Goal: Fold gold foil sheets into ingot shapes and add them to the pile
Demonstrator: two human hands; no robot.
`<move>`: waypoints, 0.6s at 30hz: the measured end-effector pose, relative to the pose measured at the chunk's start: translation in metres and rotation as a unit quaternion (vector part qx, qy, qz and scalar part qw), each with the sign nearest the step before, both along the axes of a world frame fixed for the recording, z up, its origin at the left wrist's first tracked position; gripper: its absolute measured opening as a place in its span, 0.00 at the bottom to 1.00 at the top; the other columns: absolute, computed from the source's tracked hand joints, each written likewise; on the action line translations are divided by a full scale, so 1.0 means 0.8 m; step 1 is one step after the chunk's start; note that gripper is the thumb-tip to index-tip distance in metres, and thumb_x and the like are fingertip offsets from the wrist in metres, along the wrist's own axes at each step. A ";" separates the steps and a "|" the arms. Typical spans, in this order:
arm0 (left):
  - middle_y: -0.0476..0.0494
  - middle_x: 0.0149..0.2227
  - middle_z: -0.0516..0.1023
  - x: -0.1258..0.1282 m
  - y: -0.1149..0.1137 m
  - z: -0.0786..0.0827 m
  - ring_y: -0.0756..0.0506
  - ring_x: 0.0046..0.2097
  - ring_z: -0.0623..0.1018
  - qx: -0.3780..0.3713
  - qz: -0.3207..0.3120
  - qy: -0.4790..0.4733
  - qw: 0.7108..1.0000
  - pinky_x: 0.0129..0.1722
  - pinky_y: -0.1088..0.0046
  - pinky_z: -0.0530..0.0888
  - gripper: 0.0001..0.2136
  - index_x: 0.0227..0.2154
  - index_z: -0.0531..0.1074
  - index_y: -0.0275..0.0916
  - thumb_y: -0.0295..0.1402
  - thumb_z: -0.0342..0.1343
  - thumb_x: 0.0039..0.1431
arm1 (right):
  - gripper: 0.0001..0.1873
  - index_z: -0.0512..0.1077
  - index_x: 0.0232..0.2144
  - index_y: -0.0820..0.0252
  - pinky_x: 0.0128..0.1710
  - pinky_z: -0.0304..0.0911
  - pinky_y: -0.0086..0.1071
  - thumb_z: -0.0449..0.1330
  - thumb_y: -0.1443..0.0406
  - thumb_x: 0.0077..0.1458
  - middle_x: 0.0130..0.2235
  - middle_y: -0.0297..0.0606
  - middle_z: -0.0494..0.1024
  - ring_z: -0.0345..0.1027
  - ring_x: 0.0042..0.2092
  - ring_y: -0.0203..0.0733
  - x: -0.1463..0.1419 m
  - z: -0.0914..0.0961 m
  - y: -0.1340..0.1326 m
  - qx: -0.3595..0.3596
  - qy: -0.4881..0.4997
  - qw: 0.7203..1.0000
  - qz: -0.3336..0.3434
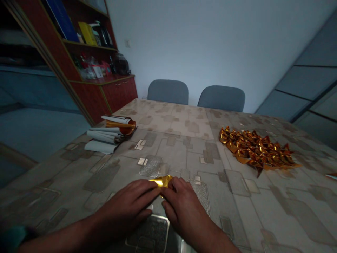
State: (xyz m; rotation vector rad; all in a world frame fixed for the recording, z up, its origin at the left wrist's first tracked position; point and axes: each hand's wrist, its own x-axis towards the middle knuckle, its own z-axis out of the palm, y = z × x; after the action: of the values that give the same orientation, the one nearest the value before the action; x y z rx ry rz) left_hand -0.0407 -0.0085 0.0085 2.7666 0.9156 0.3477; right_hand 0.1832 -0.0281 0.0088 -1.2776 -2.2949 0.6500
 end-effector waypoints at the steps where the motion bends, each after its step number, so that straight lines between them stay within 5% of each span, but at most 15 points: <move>1: 0.34 0.57 0.74 0.008 0.001 0.000 0.37 0.55 0.73 -0.009 -0.001 -0.001 1.000 0.54 0.58 0.73 0.24 0.60 0.64 0.35 0.27 0.57 0.61 | 0.12 0.76 0.43 0.57 0.45 0.65 0.40 0.55 0.73 0.62 0.42 0.41 0.75 0.68 0.44 0.46 0.003 0.003 0.002 -0.012 0.028 1.000 0.003; 8: 0.36 0.52 0.75 0.031 0.011 0.001 0.34 0.49 0.73 -0.026 -0.017 0.026 0.999 0.47 0.55 0.73 0.29 0.60 0.64 0.39 0.44 0.62 0.59 | 0.11 0.74 0.43 0.59 0.39 0.67 0.35 0.51 0.68 0.67 0.39 0.40 0.79 0.73 0.39 0.43 0.026 0.007 0.021 -0.047 0.169 0.980 -0.091; 18: 0.33 0.65 0.65 0.034 0.016 0.001 0.32 0.54 0.70 -0.016 -0.036 0.037 0.999 0.52 0.54 0.68 0.36 0.63 0.60 0.34 0.49 0.62 0.58 | 0.13 0.75 0.33 0.62 0.36 0.65 0.33 0.53 0.77 0.62 0.34 0.39 0.73 0.70 0.35 0.42 0.009 -0.006 0.020 0.042 -0.002 0.994 -0.102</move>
State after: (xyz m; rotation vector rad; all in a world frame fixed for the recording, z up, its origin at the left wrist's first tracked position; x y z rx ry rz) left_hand -0.0138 0.0047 0.0097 2.7915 0.8275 0.2171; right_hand 0.1904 -0.0124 0.0038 -1.4495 -2.1326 0.4765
